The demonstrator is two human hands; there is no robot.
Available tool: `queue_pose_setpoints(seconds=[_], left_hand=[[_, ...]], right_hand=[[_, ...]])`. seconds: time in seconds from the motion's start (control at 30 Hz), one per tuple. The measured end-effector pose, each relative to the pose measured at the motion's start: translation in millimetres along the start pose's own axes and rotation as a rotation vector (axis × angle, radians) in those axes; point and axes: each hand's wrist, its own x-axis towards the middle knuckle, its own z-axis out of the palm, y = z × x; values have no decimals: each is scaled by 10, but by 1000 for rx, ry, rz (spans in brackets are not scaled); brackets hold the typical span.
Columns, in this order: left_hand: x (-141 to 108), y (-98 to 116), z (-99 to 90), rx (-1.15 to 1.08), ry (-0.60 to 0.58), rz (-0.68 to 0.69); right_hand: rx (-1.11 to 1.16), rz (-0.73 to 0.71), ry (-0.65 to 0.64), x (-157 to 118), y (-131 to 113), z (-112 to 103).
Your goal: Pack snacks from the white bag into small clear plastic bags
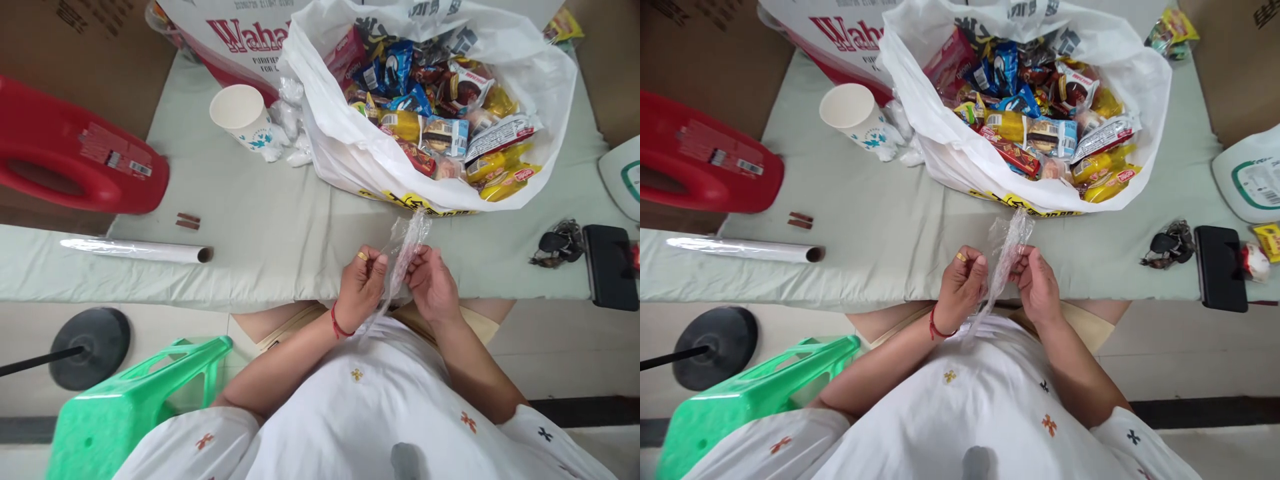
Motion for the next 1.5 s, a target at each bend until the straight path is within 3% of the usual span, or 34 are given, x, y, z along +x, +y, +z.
queue_pose_setpoints(seconds=[0.27,0.5,0.67,0.77,0.9,1.0,1.13,1.23,1.37,1.5], left_hand=[[78,-16,-137,286,169,131],[136,-10,-203,316,210,159],[80,-40,-173,291,232,128],[76,-24,-216,227,242,63],[95,11,-255,-53,212,-134],[105,44,-270,-204,176,-256],[103,130,-322,-362,2,-352],[102,206,-357,-483,-116,-405],[113,196,-336,-472,-139,-357],[134,55,-291,-62,128,-94]], right_hand=[[-268,-144,175,130,-71,-67],[-206,-217,260,204,-47,-55],[-577,-402,414,191,-12,14],[-630,-356,346,177,-5,-6],[-370,-131,263,186,-2,-16],[-185,-39,203,171,-69,10],[88,-21,45,130,-209,29],[217,55,14,131,-210,10],[-4,195,-34,97,-68,21],[-205,233,-125,-10,63,131]])
